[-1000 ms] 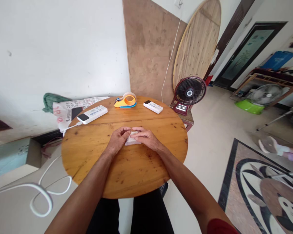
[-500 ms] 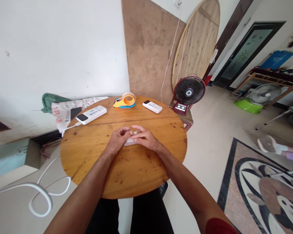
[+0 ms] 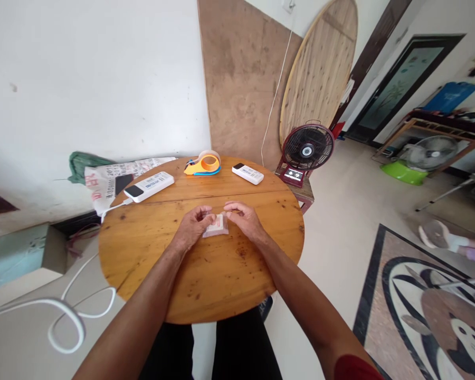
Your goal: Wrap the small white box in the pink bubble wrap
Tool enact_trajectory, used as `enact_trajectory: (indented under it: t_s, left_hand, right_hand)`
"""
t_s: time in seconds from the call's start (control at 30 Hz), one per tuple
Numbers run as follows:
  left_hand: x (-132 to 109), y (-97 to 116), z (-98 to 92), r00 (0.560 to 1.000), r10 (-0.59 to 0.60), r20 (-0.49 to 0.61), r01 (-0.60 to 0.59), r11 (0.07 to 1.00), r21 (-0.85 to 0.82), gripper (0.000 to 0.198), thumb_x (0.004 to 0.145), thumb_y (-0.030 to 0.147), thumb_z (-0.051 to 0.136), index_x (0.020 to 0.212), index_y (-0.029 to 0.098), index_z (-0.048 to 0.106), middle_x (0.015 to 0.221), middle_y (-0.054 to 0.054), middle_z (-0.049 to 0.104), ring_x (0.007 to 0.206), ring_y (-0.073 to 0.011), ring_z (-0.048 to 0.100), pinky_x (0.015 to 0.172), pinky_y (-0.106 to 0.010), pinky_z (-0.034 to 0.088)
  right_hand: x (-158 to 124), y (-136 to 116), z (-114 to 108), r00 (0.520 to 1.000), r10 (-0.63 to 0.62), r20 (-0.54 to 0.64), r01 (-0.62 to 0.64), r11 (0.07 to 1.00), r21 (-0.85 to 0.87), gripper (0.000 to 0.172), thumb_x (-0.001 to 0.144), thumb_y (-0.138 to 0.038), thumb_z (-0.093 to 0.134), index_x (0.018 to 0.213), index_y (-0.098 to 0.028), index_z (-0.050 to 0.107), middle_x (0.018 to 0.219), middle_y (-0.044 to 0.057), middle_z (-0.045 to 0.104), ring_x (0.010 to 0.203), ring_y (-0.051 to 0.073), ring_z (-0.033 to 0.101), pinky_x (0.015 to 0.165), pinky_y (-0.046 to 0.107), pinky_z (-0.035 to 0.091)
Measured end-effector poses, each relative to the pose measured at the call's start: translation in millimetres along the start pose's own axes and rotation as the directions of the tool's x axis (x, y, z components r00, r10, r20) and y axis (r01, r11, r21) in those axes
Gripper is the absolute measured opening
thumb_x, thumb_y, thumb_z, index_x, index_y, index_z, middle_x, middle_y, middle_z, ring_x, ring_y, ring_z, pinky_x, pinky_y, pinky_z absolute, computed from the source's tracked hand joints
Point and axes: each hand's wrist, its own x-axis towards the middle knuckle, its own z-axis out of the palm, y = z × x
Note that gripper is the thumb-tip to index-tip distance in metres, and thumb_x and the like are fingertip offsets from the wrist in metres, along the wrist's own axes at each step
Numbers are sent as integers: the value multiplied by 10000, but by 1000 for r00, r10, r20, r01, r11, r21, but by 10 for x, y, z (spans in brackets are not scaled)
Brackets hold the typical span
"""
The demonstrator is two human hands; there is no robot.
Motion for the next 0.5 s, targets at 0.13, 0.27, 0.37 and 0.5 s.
enact_trajectory:
  t_s: [0.13, 0.27, 0.37, 0.5]
  left_hand:
    - [-4, 2, -5, 1000, -2, 15, 2, 1000, 5, 693, 503, 548, 831, 1016, 147, 593, 774, 8, 649, 683, -144, 586, 648, -273, 451]
    - [-7, 11, -6, 1000, -12, 21, 12, 1000, -3, 697, 500, 546, 835, 1017, 151, 585, 798, 2, 651, 690, -144, 585, 655, -277, 458]
    - [-14, 19, -4, 1000, -9, 22, 9, 1000, 2, 696, 494, 547, 836, 1014, 156, 588, 810, -1, 655, 702, -150, 590, 657, -279, 459]
    - [-21, 31, 2, 1000, 3, 15, -3, 1000, 2, 680, 490, 542, 840, 997, 159, 599, 801, -2, 653, 708, -150, 590, 652, -273, 455]
  right_hand:
    - [-26, 6, 73, 999, -12, 50, 14, 999, -39, 279, 768, -308, 637, 1019, -198, 688, 1127, 71, 664, 1027, 195, 616, 816, 309, 482]
    - [-31, -19, 65, 995, -97, 36, 101, 989, -107, 196, 774, -289, 632, 933, -200, 703, 1233, 83, 617, 1124, 204, 582, 834, 299, 465]
    - [-27, -17, 62, 995, -96, 30, 99, 987, -126, 213, 773, -273, 630, 965, -208, 696, 1234, 74, 619, 1136, 202, 579, 845, 296, 462]
    - [-31, 15, 98, 996, -80, 43, 85, 988, -132, 297, 772, -255, 620, 1063, -223, 672, 1220, 55, 629, 1105, 195, 587, 844, 297, 464]
